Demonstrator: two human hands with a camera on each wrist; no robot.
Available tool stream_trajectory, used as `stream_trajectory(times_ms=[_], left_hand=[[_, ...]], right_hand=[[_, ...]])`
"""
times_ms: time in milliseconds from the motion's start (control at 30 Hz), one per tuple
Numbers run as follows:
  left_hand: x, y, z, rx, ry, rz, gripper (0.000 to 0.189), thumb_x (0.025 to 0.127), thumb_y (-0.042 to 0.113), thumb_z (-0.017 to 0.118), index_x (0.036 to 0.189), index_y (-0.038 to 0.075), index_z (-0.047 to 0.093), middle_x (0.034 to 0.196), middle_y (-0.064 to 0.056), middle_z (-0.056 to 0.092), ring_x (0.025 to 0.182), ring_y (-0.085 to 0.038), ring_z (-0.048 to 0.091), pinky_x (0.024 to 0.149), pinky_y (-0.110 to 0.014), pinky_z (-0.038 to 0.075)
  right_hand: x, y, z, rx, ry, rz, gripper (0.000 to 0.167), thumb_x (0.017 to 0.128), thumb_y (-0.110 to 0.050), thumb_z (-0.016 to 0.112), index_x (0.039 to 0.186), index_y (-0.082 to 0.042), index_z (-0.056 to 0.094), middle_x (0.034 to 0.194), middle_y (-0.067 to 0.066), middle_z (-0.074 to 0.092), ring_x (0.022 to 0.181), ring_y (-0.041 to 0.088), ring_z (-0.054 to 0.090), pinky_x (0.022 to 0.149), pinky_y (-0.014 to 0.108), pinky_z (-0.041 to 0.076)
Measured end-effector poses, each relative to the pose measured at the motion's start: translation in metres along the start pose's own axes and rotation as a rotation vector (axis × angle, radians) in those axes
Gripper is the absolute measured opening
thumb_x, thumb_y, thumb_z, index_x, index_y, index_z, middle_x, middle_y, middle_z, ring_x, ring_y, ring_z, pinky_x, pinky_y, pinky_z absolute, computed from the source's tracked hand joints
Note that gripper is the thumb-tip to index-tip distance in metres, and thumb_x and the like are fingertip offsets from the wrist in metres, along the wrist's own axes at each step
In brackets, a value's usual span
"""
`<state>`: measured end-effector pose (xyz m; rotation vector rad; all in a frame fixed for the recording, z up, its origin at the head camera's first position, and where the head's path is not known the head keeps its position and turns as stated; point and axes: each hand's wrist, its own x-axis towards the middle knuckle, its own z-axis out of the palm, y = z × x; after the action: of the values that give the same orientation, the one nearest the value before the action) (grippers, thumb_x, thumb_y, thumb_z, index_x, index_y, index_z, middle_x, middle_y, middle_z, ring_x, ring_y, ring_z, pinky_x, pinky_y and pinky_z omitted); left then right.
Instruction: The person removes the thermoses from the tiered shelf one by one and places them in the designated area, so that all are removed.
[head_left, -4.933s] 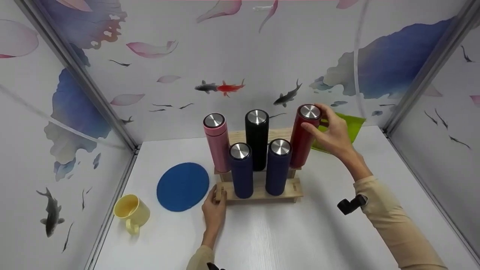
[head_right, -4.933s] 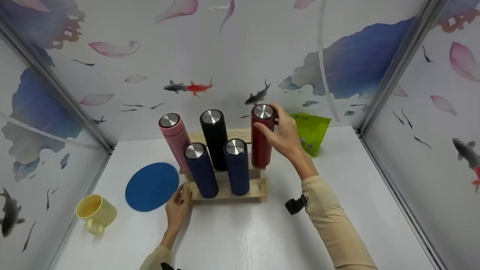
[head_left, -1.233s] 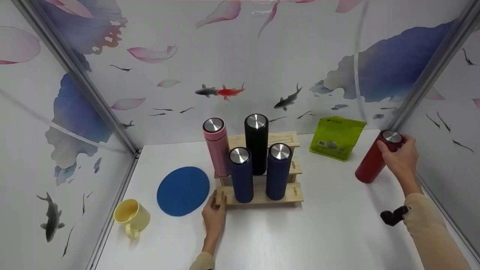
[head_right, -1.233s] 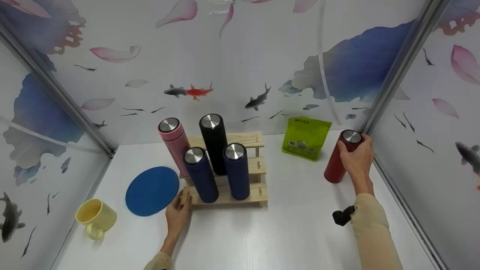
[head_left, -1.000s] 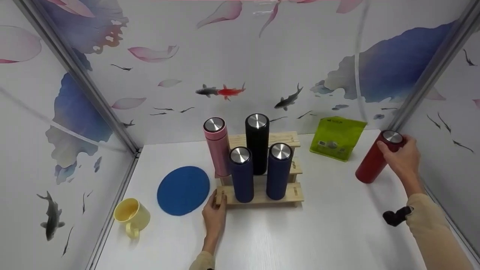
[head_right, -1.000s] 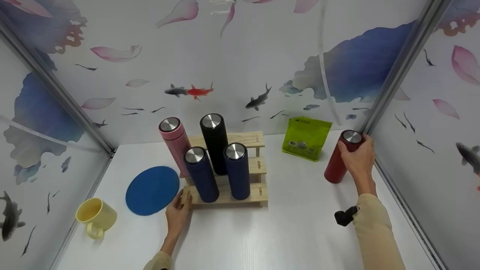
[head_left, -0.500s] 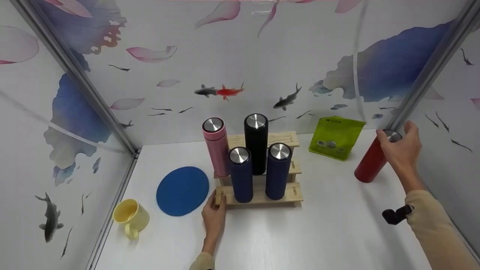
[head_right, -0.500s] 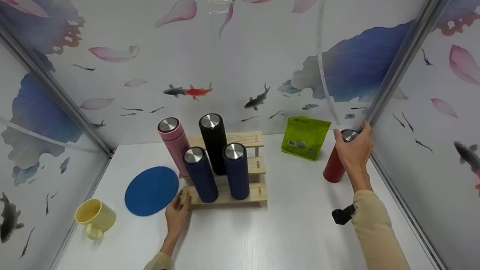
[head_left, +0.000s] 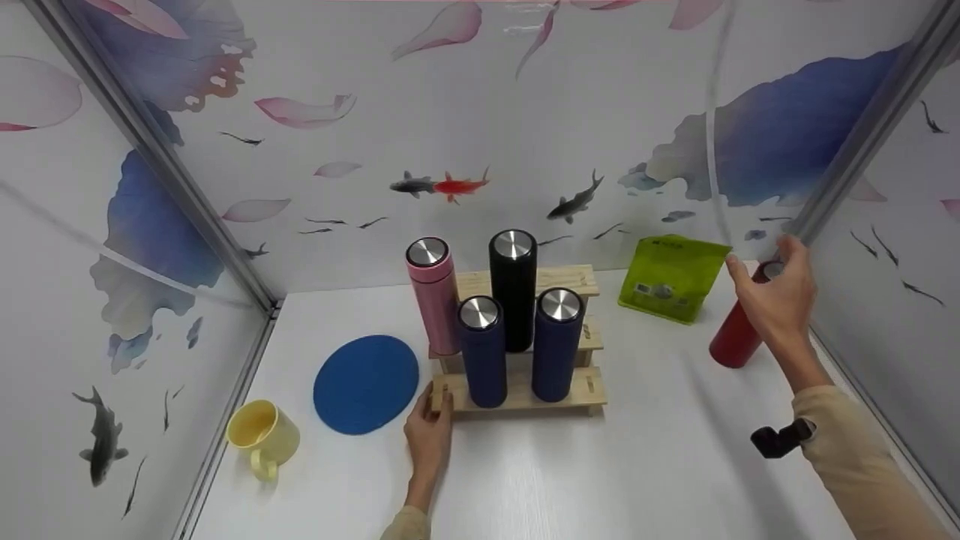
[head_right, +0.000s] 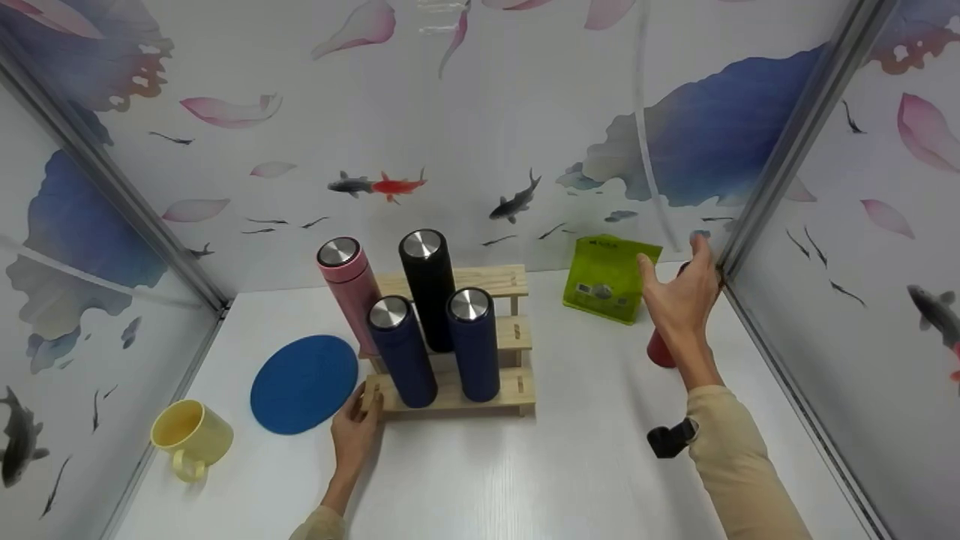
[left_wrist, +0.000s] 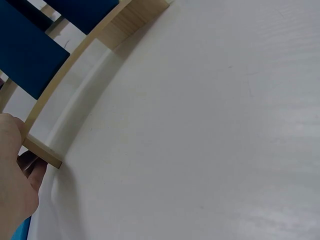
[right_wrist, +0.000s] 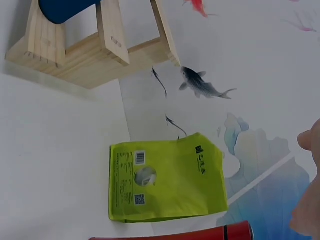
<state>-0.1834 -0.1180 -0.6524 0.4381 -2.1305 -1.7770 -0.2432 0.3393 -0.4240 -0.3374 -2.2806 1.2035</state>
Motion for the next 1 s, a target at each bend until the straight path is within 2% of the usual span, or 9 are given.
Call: stream_trajectory(times_ms=[300, 567, 767, 1000], left_hand=[[-0.001, -0.001, 0.0, -0.002, -0.004, -0.007, 0.052, 0.097, 0.027, 0.071, 0.142, 0.005, 0.058, 0.141, -0.016, 0.061, 0.101, -0.019, 0.065, 0.076, -0.019, 0.051], [-0.002, 0.002, 0.0, -0.001, 0.001, 0.008, 0.051, 0.096, 0.025, 0.072, 0.141, 0.004, 0.059, 0.134, -0.021, 0.064, 0.086, -0.016, 0.065, 0.072, -0.021, 0.051], [-0.002, 0.001, 0.001, 0.0, -0.011, 0.005, 0.051, 0.098, 0.025, 0.07, 0.142, 0.003, 0.058, 0.14, -0.02, 0.061, 0.104, -0.022, 0.067, 0.08, -0.024, 0.053], [-0.001, -0.001, 0.002, -0.009, -0.018, 0.0, 0.053, 0.098, 0.027, 0.069, 0.143, 0.004, 0.056, 0.146, -0.02, 0.056, 0.128, -0.031, 0.06, 0.094, -0.04, 0.055]], right_hand=[[-0.016, -0.027, 0.013, 0.064, -0.008, -0.102, 0.081, 0.095, -0.031, 0.07, 0.157, -0.002, 0.028, 0.162, 0.015, 0.037, 0.151, 0.028, 0.033, 0.124, 0.043, 0.024], [-0.029, -0.053, 0.024, 0.126, -0.038, -0.182, 0.082, 0.094, -0.027, 0.072, 0.158, -0.002, 0.028, 0.162, 0.013, 0.037, 0.152, 0.028, 0.033, 0.124, 0.045, 0.023], [-0.037, -0.071, 0.034, 0.154, -0.051, -0.235, 0.079, 0.093, -0.023, 0.074, 0.156, -0.002, 0.032, 0.16, 0.012, 0.04, 0.15, 0.029, 0.036, 0.124, 0.046, 0.023], [-0.045, -0.093, 0.05, 0.19, -0.091, -0.245, 0.078, 0.094, -0.025, 0.073, 0.156, -0.002, 0.031, 0.161, 0.012, 0.039, 0.151, 0.028, 0.036, 0.124, 0.046, 0.025]])
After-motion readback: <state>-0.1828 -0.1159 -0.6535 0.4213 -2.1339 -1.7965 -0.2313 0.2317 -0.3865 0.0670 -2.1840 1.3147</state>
